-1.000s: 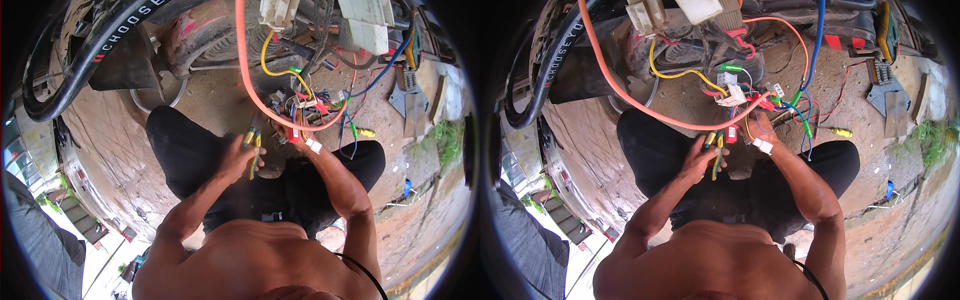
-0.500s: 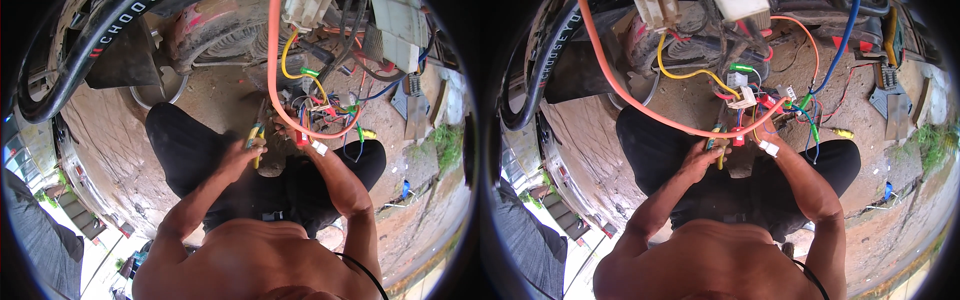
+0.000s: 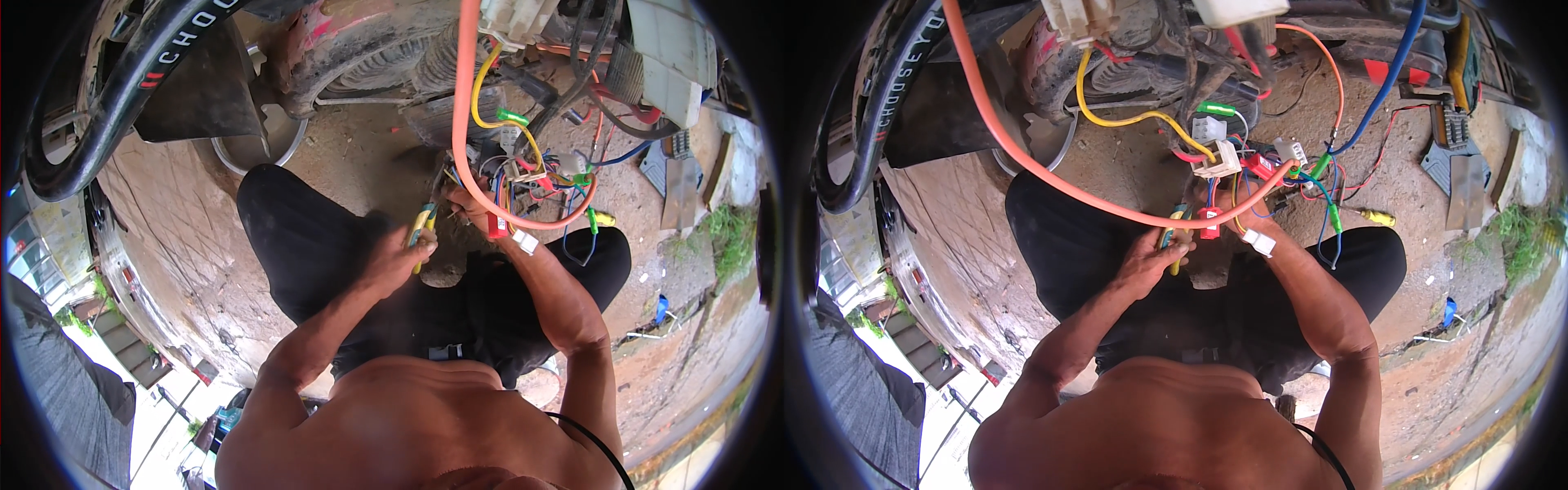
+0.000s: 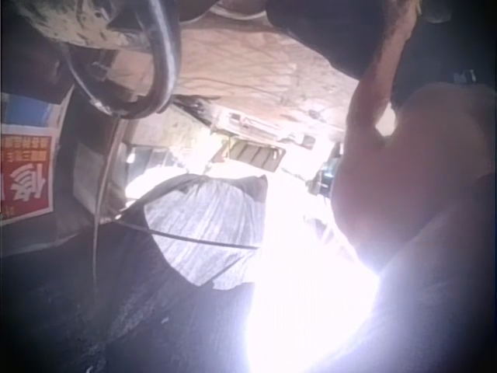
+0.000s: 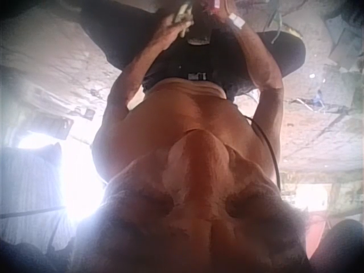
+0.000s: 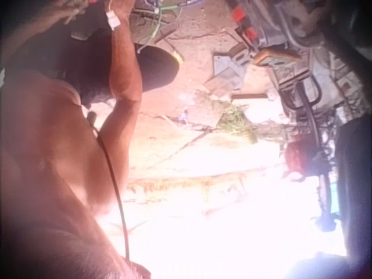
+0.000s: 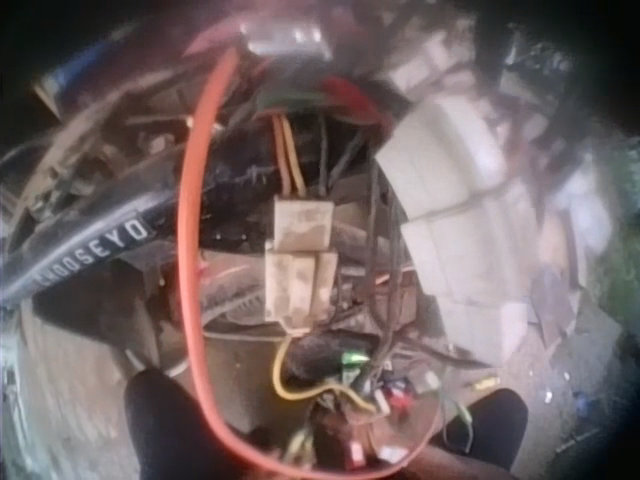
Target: The person repairs electric scooter wiring by cutting and stripping wires using pliers, connecting wire ends together by hand, and plugging wire harness connectors into each other.
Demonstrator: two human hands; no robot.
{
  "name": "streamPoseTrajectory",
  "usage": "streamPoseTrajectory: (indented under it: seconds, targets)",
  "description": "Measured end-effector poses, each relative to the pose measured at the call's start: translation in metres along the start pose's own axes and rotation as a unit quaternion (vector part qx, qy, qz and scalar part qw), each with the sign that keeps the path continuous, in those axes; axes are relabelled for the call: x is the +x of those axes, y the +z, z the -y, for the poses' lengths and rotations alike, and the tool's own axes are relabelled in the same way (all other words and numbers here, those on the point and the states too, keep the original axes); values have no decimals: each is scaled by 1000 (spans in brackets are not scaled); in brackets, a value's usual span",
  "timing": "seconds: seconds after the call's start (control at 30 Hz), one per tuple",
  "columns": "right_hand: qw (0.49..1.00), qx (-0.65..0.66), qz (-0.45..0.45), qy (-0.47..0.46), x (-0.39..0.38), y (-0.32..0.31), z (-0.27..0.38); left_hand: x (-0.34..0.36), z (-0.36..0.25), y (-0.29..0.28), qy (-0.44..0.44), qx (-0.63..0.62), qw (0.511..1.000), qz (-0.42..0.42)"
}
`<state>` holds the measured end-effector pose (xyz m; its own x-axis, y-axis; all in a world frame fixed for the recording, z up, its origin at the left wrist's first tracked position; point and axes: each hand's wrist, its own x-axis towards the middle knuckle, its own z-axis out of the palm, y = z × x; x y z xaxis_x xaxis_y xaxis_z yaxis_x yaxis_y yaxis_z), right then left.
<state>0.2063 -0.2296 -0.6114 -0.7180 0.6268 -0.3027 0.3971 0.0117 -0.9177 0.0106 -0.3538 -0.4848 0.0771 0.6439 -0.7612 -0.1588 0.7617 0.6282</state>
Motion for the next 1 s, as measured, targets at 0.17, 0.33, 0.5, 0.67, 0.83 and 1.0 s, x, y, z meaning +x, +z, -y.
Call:
streamPoseTrajectory:
  seconds: [0.17, 0.33, 0.5, 0.67, 0.83, 1.0]
  targets:
    - [998, 19, 35, 54, 10, -6, 39, -9, -13, 0, -24, -44, 999, -11]
    - [787, 617, -16, 19, 5, 14, -5, -3, -8, 3, -13, 74, 997, -16]
    - [996, 51, -10, 66, 7, 0, 25, -11, -18, 1, 47, 211, 975, -58]
    - [994, 87, -40, 48, 16, 16, -24, -4, -18, 2, 110, 318, 938, -88]
    - [991, 104, -39, 72, 18, 10, 1, -12, -28, 0, 131, 345, 924, -102]
    - [963, 259, -80, 6, 12, 0, 33, -17, -28, 0, 97, 333, 931, -115]
